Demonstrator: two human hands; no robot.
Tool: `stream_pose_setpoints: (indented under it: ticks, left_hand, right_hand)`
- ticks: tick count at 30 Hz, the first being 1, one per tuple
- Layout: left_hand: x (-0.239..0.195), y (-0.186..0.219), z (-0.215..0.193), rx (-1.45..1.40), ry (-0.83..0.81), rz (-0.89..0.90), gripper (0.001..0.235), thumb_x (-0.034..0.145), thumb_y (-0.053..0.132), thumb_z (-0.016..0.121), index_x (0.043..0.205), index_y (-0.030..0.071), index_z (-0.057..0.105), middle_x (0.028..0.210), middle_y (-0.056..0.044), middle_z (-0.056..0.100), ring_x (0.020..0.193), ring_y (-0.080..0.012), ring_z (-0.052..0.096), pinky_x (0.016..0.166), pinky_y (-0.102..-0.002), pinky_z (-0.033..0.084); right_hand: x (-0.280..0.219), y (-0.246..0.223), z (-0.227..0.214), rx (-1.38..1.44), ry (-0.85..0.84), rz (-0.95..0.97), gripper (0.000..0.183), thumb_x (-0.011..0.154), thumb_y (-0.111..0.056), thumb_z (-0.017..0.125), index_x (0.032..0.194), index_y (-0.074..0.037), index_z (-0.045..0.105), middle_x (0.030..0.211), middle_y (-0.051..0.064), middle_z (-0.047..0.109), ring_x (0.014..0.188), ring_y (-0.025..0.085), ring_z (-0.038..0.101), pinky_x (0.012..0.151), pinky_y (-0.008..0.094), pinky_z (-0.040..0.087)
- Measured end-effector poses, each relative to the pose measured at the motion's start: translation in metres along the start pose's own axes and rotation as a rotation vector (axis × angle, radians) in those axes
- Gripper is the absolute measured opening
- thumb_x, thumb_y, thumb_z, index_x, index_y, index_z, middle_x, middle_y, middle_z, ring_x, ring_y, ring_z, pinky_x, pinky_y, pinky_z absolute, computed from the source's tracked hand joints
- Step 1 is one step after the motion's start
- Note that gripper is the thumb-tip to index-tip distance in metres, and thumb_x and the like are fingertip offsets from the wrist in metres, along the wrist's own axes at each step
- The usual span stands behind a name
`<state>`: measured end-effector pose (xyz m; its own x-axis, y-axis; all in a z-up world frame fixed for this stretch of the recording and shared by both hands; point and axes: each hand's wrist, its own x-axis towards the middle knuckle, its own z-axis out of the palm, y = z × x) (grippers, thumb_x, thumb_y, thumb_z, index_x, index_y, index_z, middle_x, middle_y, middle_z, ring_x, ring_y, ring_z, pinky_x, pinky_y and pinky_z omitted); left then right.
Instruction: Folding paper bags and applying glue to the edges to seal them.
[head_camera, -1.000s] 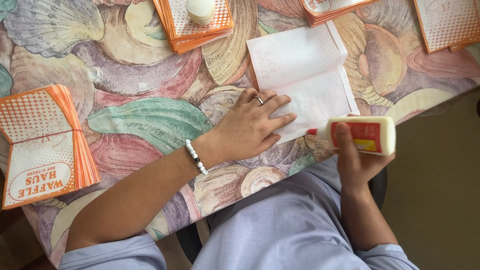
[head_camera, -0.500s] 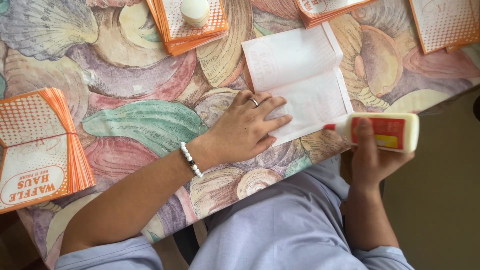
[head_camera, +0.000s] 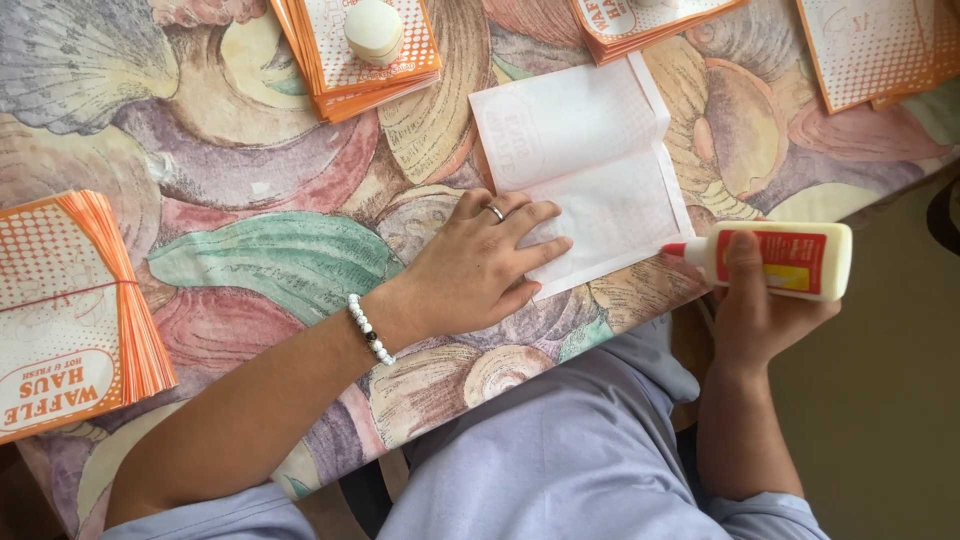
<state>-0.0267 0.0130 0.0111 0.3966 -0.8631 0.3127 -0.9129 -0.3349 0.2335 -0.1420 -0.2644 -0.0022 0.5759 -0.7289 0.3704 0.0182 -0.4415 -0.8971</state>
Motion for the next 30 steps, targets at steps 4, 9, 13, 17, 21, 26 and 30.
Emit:
stream_pose_setpoints:
  ticks: [4,9,13,17,21,26,30]
  left_hand:
    - [0.001,0.000,-0.001,-0.026,0.004,0.005,0.045,0.091,0.035,0.071,0.132,0.019,0.067,0.143,-0.013,0.056,0.125,-0.0319,0.051,0.099,-0.049,0.035]
    - [0.001,0.001,-0.003,-0.036,0.016,-0.005,0.044,0.090,0.033,0.070,0.132,0.018,0.067,0.142,-0.013,0.056,0.124,-0.0326,0.053,0.102,-0.049,0.034]
    - [0.001,0.001,-0.003,-0.046,0.021,-0.003,0.043,0.090,0.032,0.071,0.130,0.018,0.068,0.142,-0.012,0.056,0.124,-0.0329,0.054,0.102,-0.049,0.034]
    - [0.001,0.000,-0.003,-0.044,0.007,-0.006,0.043,0.091,0.033,0.070,0.131,0.019,0.068,0.144,-0.012,0.055,0.125,-0.0322,0.052,0.103,-0.049,0.034]
    - [0.002,0.000,-0.004,-0.047,0.010,-0.001,0.043,0.091,0.033,0.070,0.131,0.018,0.068,0.143,-0.013,0.055,0.125,-0.0327,0.052,0.101,-0.049,0.035]
    - [0.003,0.000,-0.004,-0.040,0.004,-0.003,0.044,0.090,0.035,0.070,0.131,0.019,0.068,0.143,-0.012,0.055,0.124,-0.0316,0.051,0.101,-0.050,0.034]
    - [0.003,0.000,-0.004,-0.046,0.003,-0.004,0.044,0.089,0.034,0.070,0.131,0.018,0.068,0.143,-0.012,0.055,0.125,-0.0318,0.051,0.101,-0.050,0.034]
  right_hand:
    - [-0.022,0.001,0.015,0.181,-0.040,0.005,0.023,0.095,-0.008,0.084,0.105,0.003,0.066,0.101,0.013,0.069,0.089,0.021,0.069,0.084,0.035,0.063]
    - [-0.012,0.006,0.010,0.194,-0.036,-0.082,0.051,0.096,0.001,0.081,0.137,0.012,0.053,0.109,0.025,0.069,0.094,0.030,0.070,0.088,0.044,0.064]
    - [0.009,0.006,0.000,0.023,0.107,0.055,0.029,0.095,-0.019,0.089,0.089,-0.001,0.067,0.075,0.007,0.062,0.059,0.016,0.061,0.042,0.030,0.053]
    - [-0.001,0.002,0.004,0.097,0.019,0.072,0.028,0.097,-0.016,0.085,0.087,-0.002,0.063,0.072,0.006,0.060,0.057,0.016,0.061,0.043,0.029,0.050]
    - [0.011,0.010,0.001,0.054,0.068,0.024,0.031,0.099,-0.017,0.085,0.086,0.000,0.063,0.071,0.009,0.060,0.053,0.017,0.058,0.041,0.030,0.047]
    - [0.014,0.011,0.001,0.127,0.082,0.120,0.029,0.098,-0.017,0.084,0.085,-0.003,0.061,0.072,0.007,0.059,0.054,0.018,0.060,0.038,0.030,0.045]
    - [0.026,0.023,-0.002,0.169,0.134,0.113,0.027,0.096,-0.015,0.085,0.088,-0.003,0.062,0.074,0.009,0.061,0.056,0.018,0.062,0.034,0.032,0.044]
